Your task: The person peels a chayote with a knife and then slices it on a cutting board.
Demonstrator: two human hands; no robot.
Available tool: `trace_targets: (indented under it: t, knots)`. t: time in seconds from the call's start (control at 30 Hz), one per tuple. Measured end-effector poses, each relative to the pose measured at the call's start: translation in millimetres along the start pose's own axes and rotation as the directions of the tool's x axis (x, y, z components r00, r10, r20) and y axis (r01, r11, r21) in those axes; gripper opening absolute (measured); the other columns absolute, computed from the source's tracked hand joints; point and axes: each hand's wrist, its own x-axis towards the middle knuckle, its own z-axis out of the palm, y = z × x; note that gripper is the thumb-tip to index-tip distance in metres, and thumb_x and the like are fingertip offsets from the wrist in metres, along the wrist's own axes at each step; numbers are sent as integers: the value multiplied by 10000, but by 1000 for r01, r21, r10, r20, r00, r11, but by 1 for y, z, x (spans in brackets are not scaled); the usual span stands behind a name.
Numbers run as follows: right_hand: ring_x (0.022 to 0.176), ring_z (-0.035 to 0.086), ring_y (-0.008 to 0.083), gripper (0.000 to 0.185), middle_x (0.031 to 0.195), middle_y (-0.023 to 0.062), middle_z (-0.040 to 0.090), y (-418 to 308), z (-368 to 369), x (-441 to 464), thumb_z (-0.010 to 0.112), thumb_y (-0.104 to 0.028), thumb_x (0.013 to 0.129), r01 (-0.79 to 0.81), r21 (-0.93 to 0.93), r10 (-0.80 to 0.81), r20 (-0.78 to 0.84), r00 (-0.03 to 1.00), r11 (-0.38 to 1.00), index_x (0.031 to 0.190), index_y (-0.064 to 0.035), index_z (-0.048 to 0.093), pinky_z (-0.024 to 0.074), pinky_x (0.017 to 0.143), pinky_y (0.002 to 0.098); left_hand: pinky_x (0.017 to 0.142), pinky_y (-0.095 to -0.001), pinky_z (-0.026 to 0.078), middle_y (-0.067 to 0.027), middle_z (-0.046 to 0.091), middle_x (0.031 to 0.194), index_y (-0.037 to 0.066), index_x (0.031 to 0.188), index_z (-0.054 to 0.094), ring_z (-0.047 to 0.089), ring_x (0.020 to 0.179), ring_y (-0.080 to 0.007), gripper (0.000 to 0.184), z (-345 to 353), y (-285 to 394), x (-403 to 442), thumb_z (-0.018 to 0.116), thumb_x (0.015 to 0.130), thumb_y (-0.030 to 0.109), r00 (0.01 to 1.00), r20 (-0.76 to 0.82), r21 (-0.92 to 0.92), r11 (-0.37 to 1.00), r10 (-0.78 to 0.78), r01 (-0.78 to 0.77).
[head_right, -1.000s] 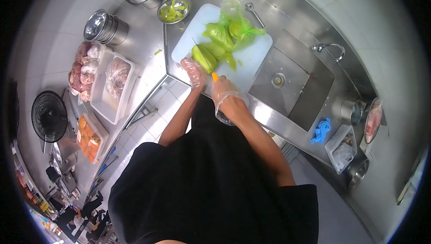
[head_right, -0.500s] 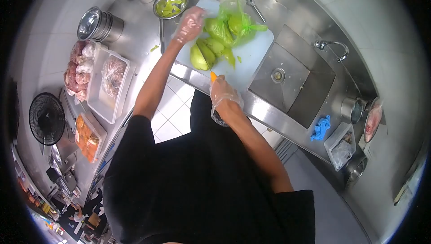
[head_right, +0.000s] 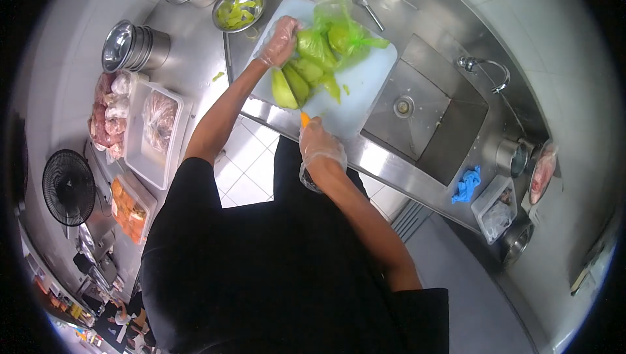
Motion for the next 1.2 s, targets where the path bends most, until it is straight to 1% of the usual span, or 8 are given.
trace_targets:
  t: [0.3,0.5,0.7,0.77,0.83,0.93,1.03,1.2]
  knots:
    - [1153,659,470,418,1195,270,704,30,54,65,405,-408,1089,86,35,-85,-28,996,996,1304,-61,493,509,991,577,1083,-530,354,-237,506,1238,29,1376,517,487,1186,-437,548,-1,-1,-4,501,834,-48,997,-19,59,995,-73,74]
    - [1142,653,484,396,1176,283,703,30,63,95,423,-386,1086,132,63,-125,-106,986,989,1272,-46,503,514,964,596,1006,-513,445,-231,603,1163,38,1284,610,580,1103,-398,425,-22,2,3,550,865,12,992,-74,161,983,106,-93]
    - [1009,669,505,402,1042,284,719,53,70,114,504,-377,1064,292,69,-273,-209,939,954,1235,-14,525,513,875,599,1052,-539,439,-270,593,1259,12,1344,575,547,1195,-470,449,-57,72,-80,639,974,260,710,-504,167,751,-492,639]
    - [1009,671,501,406,1047,284,719,67,70,118,496,-377,1066,293,47,-276,-224,935,955,1257,-18,516,510,877,598,1067,-528,444,-308,581,1270,-23,1367,554,549,1203,-489,649,-30,86,-132,711,928,428,499,-489,150,494,-715,856]
    - [1009,675,496,416,1050,283,719,79,62,118,490,-382,1068,288,18,-277,-224,934,957,1277,-22,507,510,877,596,1075,-519,451,-333,552,1301,-45,1395,522,549,1223,-486,851,1,81,-176,772,840,550,473,-237,266,412,-849,872]
    - [1011,680,491,438,1056,280,721,87,47,114,484,-401,1069,277,-16,-273,-223,936,961,1300,-29,498,514,877,593,1058,-527,465,-316,563,1282,-38,1404,504,559,1213,-482,909,9,126,-157,816,781,546,397,-268,52,398,-878,916]
    - [1018,680,496,459,1064,287,719,92,28,116,485,-419,1067,268,-70,-277,-242,930,961,1309,-29,496,517,881,593,1044,-531,471,-305,568,1275,-28,1418,484,572,1195,-473,918,23,130,-136,838,758,504,429,-284,73,427,-857,901]
    - [1030,680,501,476,1074,311,712,96,2,128,484,-427,1066,276,-118,-298,-267,916,954,1305,-15,493,524,889,595,1035,-537,453,-226,573,1331,124,1490,468,567,1212,-420,721,38,143,-131,763,851,281,748,-203,438,624,-632,647]
